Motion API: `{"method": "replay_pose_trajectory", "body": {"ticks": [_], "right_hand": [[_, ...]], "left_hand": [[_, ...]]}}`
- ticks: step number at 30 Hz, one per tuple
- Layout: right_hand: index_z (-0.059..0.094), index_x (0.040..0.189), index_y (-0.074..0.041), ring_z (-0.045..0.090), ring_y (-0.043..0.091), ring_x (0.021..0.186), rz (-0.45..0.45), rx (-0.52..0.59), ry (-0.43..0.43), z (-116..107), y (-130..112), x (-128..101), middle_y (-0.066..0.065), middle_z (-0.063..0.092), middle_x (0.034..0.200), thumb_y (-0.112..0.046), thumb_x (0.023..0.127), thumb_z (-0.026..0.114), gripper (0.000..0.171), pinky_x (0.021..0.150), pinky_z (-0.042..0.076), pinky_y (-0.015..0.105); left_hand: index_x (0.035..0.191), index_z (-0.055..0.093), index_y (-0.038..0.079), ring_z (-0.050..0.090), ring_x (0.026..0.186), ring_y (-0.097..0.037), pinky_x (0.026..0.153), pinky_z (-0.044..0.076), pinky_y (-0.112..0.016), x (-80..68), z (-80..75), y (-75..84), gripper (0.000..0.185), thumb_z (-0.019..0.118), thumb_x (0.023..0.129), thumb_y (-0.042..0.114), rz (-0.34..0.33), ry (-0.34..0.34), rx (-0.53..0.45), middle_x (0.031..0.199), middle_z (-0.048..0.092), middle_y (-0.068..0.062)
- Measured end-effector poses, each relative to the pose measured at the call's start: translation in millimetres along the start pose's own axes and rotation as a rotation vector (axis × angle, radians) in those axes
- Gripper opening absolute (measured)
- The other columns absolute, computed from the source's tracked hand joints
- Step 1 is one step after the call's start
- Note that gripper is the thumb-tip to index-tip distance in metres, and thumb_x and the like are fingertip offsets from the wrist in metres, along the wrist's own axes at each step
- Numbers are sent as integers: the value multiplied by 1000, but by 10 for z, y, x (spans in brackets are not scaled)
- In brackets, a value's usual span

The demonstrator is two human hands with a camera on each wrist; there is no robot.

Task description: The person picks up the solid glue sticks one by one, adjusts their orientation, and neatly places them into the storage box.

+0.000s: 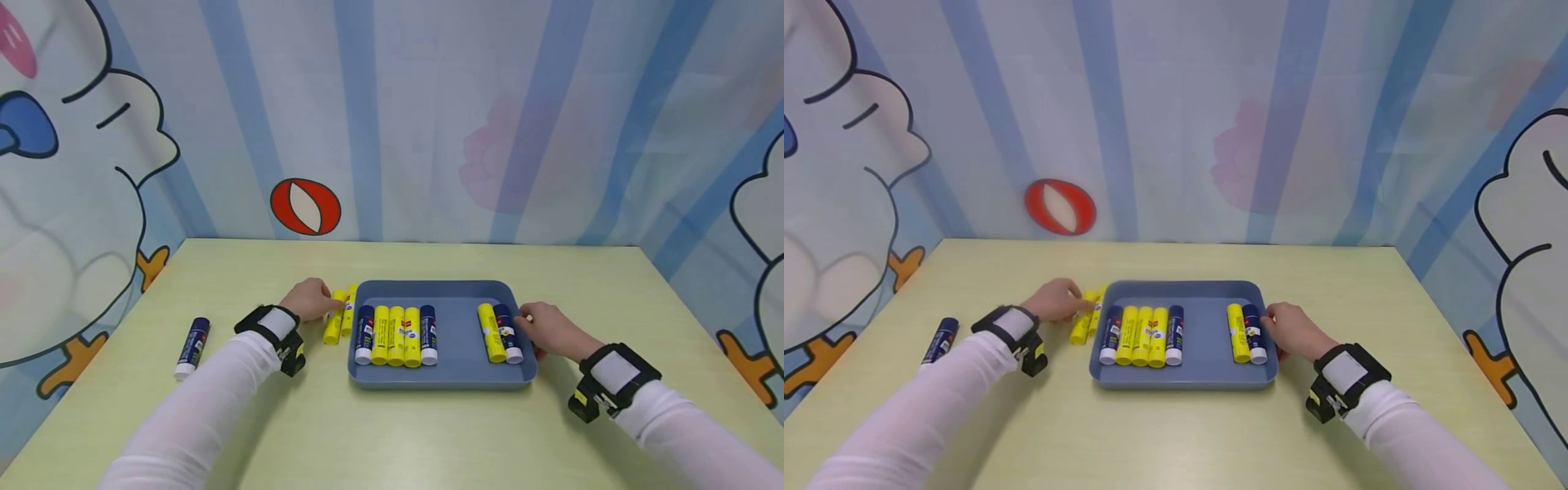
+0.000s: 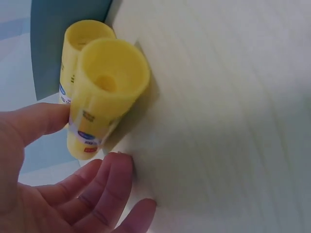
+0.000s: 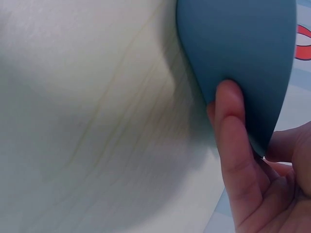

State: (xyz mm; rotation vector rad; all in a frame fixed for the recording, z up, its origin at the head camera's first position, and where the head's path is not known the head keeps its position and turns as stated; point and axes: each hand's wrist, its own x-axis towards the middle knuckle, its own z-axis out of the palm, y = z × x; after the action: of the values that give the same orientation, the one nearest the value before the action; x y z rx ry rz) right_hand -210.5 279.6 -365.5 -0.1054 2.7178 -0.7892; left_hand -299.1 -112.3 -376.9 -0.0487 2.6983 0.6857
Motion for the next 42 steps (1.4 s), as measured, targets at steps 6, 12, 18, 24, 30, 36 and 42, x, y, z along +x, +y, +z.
{"method": "replay_pose_trajectory", "body": {"ticks": [6, 12, 18, 24, 30, 36, 42], "right_hand": [[52, 109, 14, 61, 19, 51, -4, -10, -1, -3, 9, 16, 18, 63, 85, -8, 102, 45, 24, 50, 54, 32], [52, 110, 14, 60, 18, 51, 6, -17, -7, 3, -18, 25, 17, 63, 85, -9, 102, 46, 25, 51, 54, 31], [51, 112, 15, 61, 18, 52, 10, -11, -9, 4, -21, 43, 18, 63, 87, -9, 102, 45, 27, 51, 54, 31], [51, 113, 15, 60, 18, 51, 15, -8, -6, 12, -18, 42, 18, 63, 87, -9, 102, 45, 27, 51, 54, 31], [51, 112, 15, 60, 18, 51, 4, -13, -7, 14, -18, 31, 17, 63, 86, -9, 102, 45, 27, 50, 53, 31], [51, 111, 16, 62, 20, 51, -28, -10, -8, -32, 5, 12, 18, 64, 85, -7, 102, 45, 25, 50, 54, 33], [52, 108, 15, 61, 19, 50, -43, -22, 5, -76, 18, 13, 16, 63, 82, -7, 102, 45, 24, 50, 54, 32]], "left_hand": [[102, 58, 0, 54, 68, -22, 54, 45, -25, 0, 4, 43, 37, 71, 88, 31, -52, -14, -28, 83, 55, -11], [100, 59, 0, 57, 70, -22, 55, 51, -26, 14, -13, 35, 35, 72, 88, 30, -56, -19, -30, 84, 56, -11], [99, 61, -1, 59, 71, -22, 59, 55, -30, 89, -29, -55, 33, 70, 88, 29, -57, -44, -82, 84, 59, -10], [115, 60, -5, 61, 79, -25, 68, 56, -34, 48, -102, -161, 41, 66, 92, 28, -66, -78, -220, 91, 61, -13], [128, 51, -5, 59, 86, -25, 71, 56, -31, -10, -206, -290, 50, 61, 95, 30, -99, -109, -408, 101, 58, -14], [139, 41, -3, 58, 98, -29, 73, 56, -30, -83, -333, -170, 56, 58, 98, 31, -66, -96, -592, 118, 54, -19], [145, 36, 0, 57, 110, -32, 80, 55, -33, -244, -379, 235, 60, 57, 98, 31, 33, -77, -704, 129, 51, -20]]}}
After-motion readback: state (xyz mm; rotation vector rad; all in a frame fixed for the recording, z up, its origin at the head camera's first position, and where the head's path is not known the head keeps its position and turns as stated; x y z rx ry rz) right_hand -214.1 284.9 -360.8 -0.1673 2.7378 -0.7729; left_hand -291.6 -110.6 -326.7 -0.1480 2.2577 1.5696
